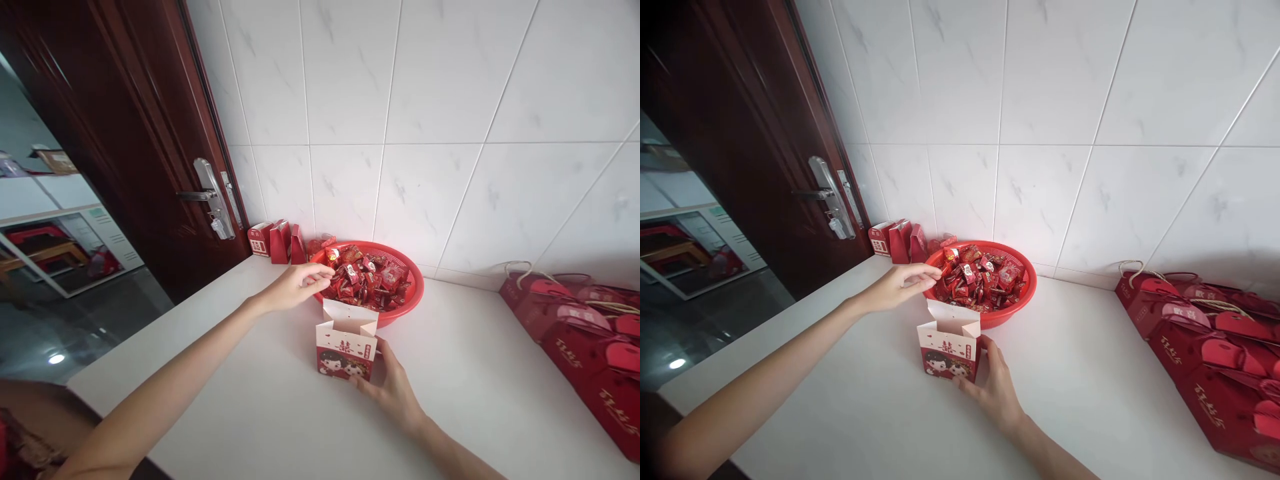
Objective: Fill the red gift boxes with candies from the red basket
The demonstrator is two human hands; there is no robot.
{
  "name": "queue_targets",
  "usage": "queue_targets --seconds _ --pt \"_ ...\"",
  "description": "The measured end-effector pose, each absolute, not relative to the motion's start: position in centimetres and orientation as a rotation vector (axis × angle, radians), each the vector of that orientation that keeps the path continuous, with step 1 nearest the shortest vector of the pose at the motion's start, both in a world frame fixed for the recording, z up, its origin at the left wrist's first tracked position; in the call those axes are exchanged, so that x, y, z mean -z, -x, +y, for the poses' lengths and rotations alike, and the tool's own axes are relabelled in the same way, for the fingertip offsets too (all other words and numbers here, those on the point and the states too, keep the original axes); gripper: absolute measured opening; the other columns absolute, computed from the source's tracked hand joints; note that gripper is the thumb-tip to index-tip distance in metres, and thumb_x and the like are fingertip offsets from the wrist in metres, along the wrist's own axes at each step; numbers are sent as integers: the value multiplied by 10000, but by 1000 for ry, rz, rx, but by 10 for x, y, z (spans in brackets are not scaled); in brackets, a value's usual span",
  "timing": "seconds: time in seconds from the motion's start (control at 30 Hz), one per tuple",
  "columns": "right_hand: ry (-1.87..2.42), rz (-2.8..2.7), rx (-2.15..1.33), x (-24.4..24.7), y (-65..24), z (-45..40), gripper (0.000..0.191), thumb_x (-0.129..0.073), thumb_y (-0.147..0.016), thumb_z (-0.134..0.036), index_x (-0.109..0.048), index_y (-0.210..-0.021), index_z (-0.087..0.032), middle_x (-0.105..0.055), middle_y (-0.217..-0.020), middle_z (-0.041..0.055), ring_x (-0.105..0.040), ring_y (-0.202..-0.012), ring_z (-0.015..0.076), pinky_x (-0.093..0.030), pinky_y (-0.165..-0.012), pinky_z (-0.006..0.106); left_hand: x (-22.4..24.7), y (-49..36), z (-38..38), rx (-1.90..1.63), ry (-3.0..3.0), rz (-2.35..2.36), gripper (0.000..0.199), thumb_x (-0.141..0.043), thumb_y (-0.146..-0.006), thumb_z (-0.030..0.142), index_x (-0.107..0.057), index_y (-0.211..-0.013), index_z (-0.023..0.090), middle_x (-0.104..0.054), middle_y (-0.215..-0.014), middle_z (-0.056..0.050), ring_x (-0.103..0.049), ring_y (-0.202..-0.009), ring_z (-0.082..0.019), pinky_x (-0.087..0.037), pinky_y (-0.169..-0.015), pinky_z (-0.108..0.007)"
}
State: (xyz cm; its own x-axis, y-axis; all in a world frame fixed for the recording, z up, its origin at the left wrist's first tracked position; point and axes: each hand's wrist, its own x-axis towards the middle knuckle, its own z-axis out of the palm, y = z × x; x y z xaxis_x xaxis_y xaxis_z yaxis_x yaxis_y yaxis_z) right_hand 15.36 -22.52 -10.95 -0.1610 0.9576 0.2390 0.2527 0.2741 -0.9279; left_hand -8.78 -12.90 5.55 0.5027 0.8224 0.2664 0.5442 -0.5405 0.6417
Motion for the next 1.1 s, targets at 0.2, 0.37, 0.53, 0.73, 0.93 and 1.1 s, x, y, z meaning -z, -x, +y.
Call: queue_targets --seconds 0.2,0.37,0.53,0.73,0.93,1.1 --pt "1162 -1597 -910 115 -152 -227 653 -764 -761 -456 -519 -1317 -216 -669 -1223 126 -635 -1127 321 -548 -918 420 -60 85 -74 -262 -2470 1215 292 -561 -869 290 -766 -1046 179 -778 -1059 -43 -695 -926 -180 -501 -833 -245" --pt "1157 -1601 -893 119 -151 -227 649 -768 -754 -430 -525 -1316 -216 -664 -1214 131 -628 -1133 327 -536 -936 423 -59 39 -52 689 -2397 1182 188 -669 -716 278 -806 -822 205 -748 -761 -2 -597 -657 -155 -406 -563 -230" --pt "1133 -1595 -921 122 -149 -226 656 -769 -748 -397 -508 -1324 -219 -660 -1215 129 -628 -1132 330 -527 -941 425 -50 6 -46 1043 -2402 1219 403 -760 -608 333 -784 -981 184 -758 -956 -81 -635 -777 -228 -423 -572 -270" --pt "1155 -1608 -1005 122 -148 -228 669 -745 -767 -365 -449 -1347 -212 -621 -1279 134 -591 -1188 323 -488 -996 433 -38 -4 -45 772 -2462 1220 1135 -734 -638 343 -142 -1604 277 -684 -1214 -115 -687 -928 -257 -483 -614 -244" --pt "1172 -1605 -1011 119 -148 -229 660 -751 -762 -328 -450 -1341 -227 -605 -1307 115 -571 -1218 311 -475 -1018 425 -27 -11 -47 732 -2466 1191 1061 -728 -651 412 -231 -1559 178 -564 -1391 -193 -641 -1117 -316 -547 -786 -320" --pt "1188 -1606 -1007 119 -148 -229 669 -755 -752 -301 -450 -1344 -226 -604 -1308 109 -564 -1223 304 -470 -1028 424 -28 -14 -48 816 -2512 1178 844 -702 -689 464 -445 -1429 150 -533 -1422 -201 -595 -1200 -327 -529 -921 -359"
